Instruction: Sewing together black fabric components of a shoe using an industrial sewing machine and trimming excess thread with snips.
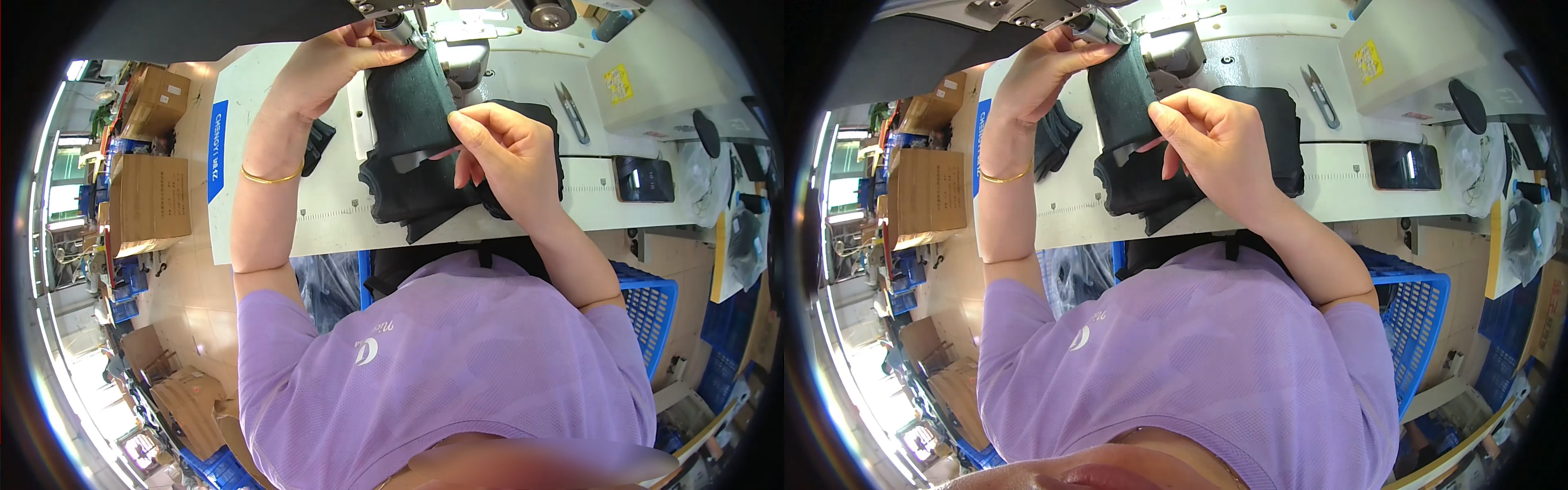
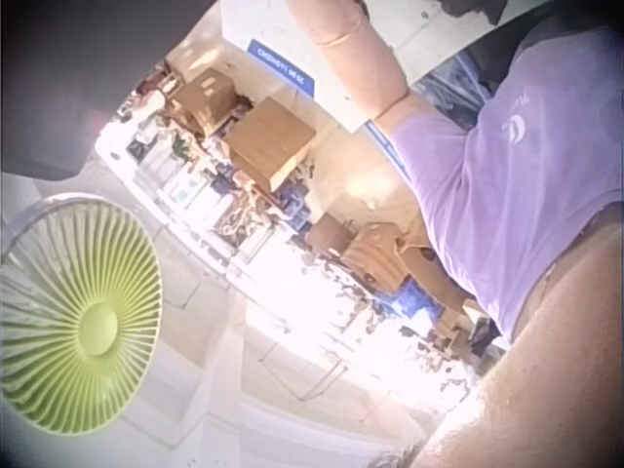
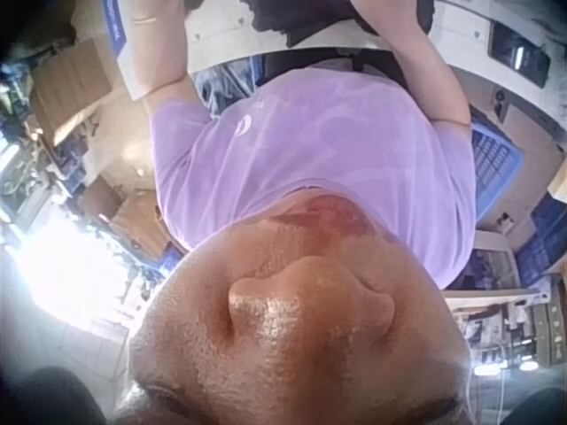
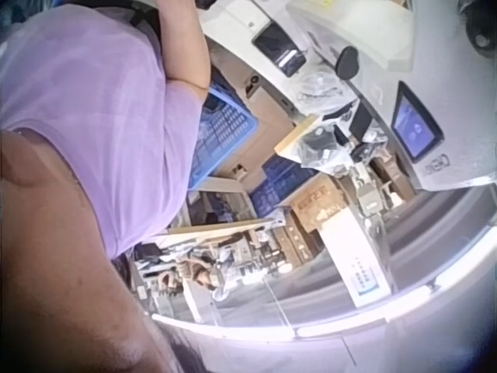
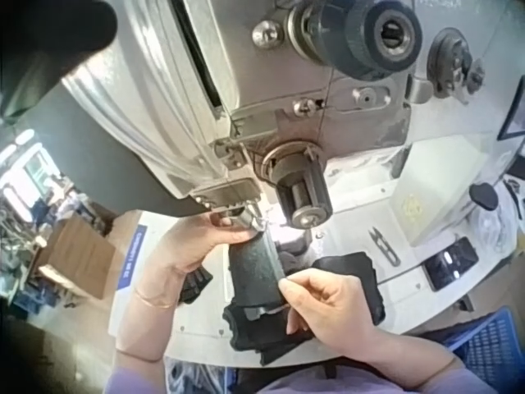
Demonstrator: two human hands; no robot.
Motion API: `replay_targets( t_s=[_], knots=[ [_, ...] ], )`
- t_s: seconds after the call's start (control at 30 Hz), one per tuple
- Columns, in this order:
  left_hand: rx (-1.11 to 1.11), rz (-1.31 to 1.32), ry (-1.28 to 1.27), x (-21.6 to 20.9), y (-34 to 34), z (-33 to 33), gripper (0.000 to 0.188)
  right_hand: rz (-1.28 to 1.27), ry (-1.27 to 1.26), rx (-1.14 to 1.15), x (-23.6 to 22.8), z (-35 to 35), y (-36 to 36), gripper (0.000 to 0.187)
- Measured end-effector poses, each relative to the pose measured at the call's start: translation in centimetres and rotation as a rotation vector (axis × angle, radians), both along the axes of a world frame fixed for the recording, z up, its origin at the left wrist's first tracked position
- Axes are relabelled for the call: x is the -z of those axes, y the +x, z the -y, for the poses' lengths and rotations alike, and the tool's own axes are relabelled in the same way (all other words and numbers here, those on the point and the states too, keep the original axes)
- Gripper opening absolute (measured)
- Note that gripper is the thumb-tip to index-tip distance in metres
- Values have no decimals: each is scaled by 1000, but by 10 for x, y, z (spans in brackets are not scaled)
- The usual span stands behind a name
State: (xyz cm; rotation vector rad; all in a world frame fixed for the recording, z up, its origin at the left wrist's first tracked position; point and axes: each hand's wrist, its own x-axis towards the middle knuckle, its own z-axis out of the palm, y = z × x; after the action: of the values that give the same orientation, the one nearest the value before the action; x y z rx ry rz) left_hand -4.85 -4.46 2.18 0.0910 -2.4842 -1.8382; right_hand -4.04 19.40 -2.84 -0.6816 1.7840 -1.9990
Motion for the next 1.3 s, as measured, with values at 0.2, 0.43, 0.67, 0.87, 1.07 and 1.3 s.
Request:
replay_targets(
  t_s=[0.2,0.43,0.67,0.87,1.07,1.3],
  knots=[
    [201,93,121,-2,-3,6,23,-12,-17,11,2,0,1,23],
    [197,14,79,4,-3,5,23,-20,-38,4,4,0,1,22],
    [177,7,81,4,-2,5,23,-18,-8,17,4,2,3,20],
    [148,46,55,4,-6,8,22,-31,-55,0,5,3,3,21],
    [126,94,117,15,-11,26,30,-28,-63,8,-1,6,5,21],
    [78,80,309,5,-12,4,27,-57,-65,11,0,8,-1,20]
  ],
)
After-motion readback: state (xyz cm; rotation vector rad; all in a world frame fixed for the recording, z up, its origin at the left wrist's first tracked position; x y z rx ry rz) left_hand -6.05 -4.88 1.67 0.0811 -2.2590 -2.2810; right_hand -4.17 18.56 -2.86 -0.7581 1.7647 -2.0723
